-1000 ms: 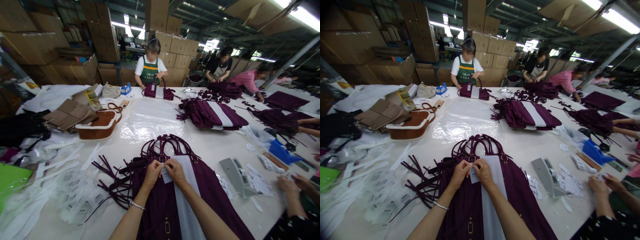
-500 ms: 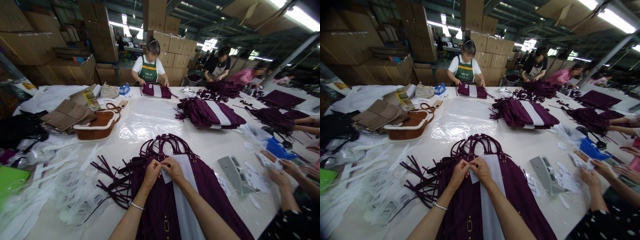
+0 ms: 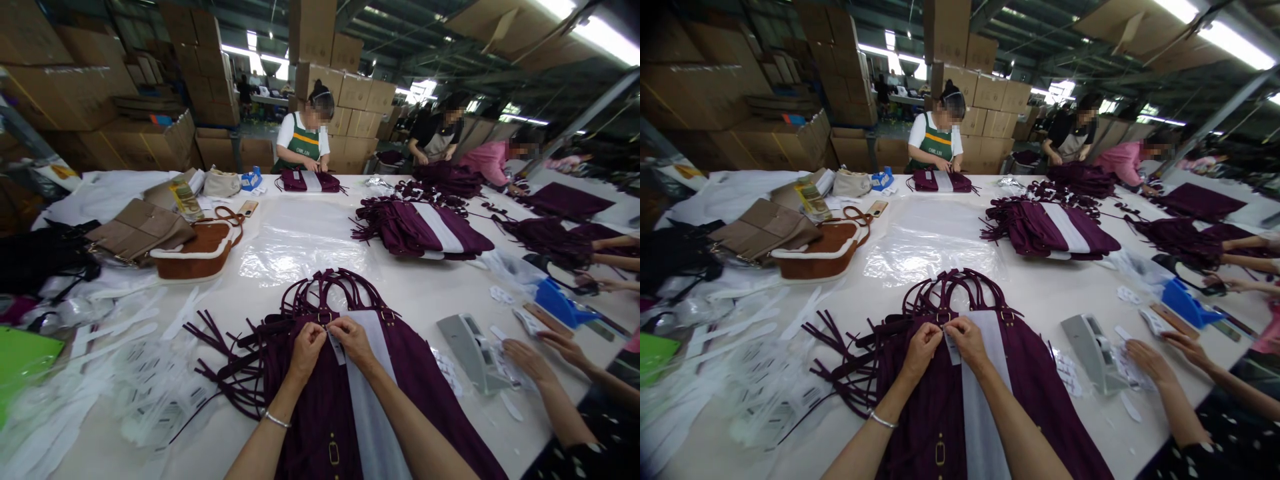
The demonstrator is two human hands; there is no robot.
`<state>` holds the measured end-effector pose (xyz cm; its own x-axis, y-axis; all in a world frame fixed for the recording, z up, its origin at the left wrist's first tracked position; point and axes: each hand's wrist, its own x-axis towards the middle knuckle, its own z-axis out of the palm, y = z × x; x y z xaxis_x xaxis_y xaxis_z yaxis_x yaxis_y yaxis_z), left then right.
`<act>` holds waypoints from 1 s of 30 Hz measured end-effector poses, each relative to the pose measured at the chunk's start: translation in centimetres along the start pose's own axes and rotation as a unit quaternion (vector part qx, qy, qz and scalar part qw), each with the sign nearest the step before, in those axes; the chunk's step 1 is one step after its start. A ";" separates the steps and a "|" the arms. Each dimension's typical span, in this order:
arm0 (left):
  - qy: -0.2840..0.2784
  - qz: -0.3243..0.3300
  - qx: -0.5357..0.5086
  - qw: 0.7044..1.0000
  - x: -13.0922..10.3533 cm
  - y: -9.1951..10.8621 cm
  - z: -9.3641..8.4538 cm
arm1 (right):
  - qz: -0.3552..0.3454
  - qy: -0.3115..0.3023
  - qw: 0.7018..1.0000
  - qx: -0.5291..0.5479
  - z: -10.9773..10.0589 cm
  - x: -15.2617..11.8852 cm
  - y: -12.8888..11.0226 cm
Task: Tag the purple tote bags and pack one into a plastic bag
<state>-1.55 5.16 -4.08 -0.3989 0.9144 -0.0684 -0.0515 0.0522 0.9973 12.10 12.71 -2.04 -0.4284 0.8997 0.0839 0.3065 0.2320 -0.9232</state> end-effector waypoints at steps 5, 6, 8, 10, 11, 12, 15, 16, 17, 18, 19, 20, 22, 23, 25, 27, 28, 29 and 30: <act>-0.008 -0.016 0.005 1.000 0.2 -0.1 0.1 | -0.001 -0.009 1.000 0.006 0.0 0.0 -0.1; -0.009 -0.020 0.004 1.000 0.2 -0.2 0.1 | -0.002 -0.007 1.000 0.007 0.0 0.0 0.0; -0.009 -0.028 0.000 1.000 0.3 -0.2 0.2 | -0.002 -0.003 1.000 0.008 0.1 -0.1 0.0; -0.009 -0.034 -0.005 0.999 0.3 -0.1 0.2 | -0.003 -0.001 1.000 0.008 0.2 -0.2 0.1; -0.009 -0.036 -0.007 0.999 0.4 -0.1 0.2 | -0.004 0.000 1.000 0.007 0.2 -0.2 0.2; -0.009 -0.037 -0.008 0.999 0.4 -0.1 0.2 | -0.005 0.001 1.000 0.007 0.3 -0.2 0.2; -0.009 -0.040 -0.007 0.999 0.4 0.0 0.2 | -0.006 0.003 1.000 0.004 0.4 -0.2 0.4; -0.007 -0.041 -0.007 0.999 0.4 0.0 0.3 | -0.007 0.003 1.000 0.004 0.5 -0.2 0.4; -0.005 -0.042 -0.006 0.999 0.3 0.0 0.3 | -0.008 0.004 1.000 0.004 0.5 -0.1 0.5; -0.003 -0.044 -0.006 0.999 0.3 0.0 0.4 | -0.010 0.006 1.000 0.005 0.5 -0.1 0.6; -0.001 -0.045 -0.007 0.999 0.3 0.0 0.4 | -0.011 0.009 1.000 0.006 0.5 -0.1 0.7; 0.001 -0.045 -0.007 0.999 0.3 -0.1 0.4 | -0.012 0.013 1.000 0.008 0.5 -0.1 0.7; 0.005 -0.047 -0.008 0.999 0.3 -0.1 0.5 | -0.011 0.017 1.000 0.010 0.5 0.0 0.8; 0.007 -0.048 -0.008 0.999 0.3 -0.2 0.5 | -0.010 0.017 1.000 0.010 0.6 0.0 0.9; 0.010 -0.050 -0.010 0.999 0.3 -0.1 0.6 | -0.010 0.013 1.000 0.010 0.6 0.0 0.9; 0.014 -0.053 -0.013 0.998 0.3 0.0 0.6 | -0.010 0.009 1.000 0.010 0.6 0.0 0.8; 0.015 -0.055 -0.015 0.998 0.3 0.1 0.6 | -0.012 0.009 1.000 0.011 0.6 0.0 0.7; 0.016 -0.056 -0.018 0.998 0.4 0.1 0.6 | -0.013 0.011 1.000 0.012 0.6 0.0 0.7; 0.016 -0.056 -0.020 0.998 0.4 0.2 0.6 | -0.015 0.013 1.000 0.014 0.6 0.0 0.6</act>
<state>-1.16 5.75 -3.93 -0.4169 0.8908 -0.1809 -0.1332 0.1370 0.9816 11.76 12.65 -2.83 -0.4142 0.9019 0.1221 0.2693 0.2496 -0.9301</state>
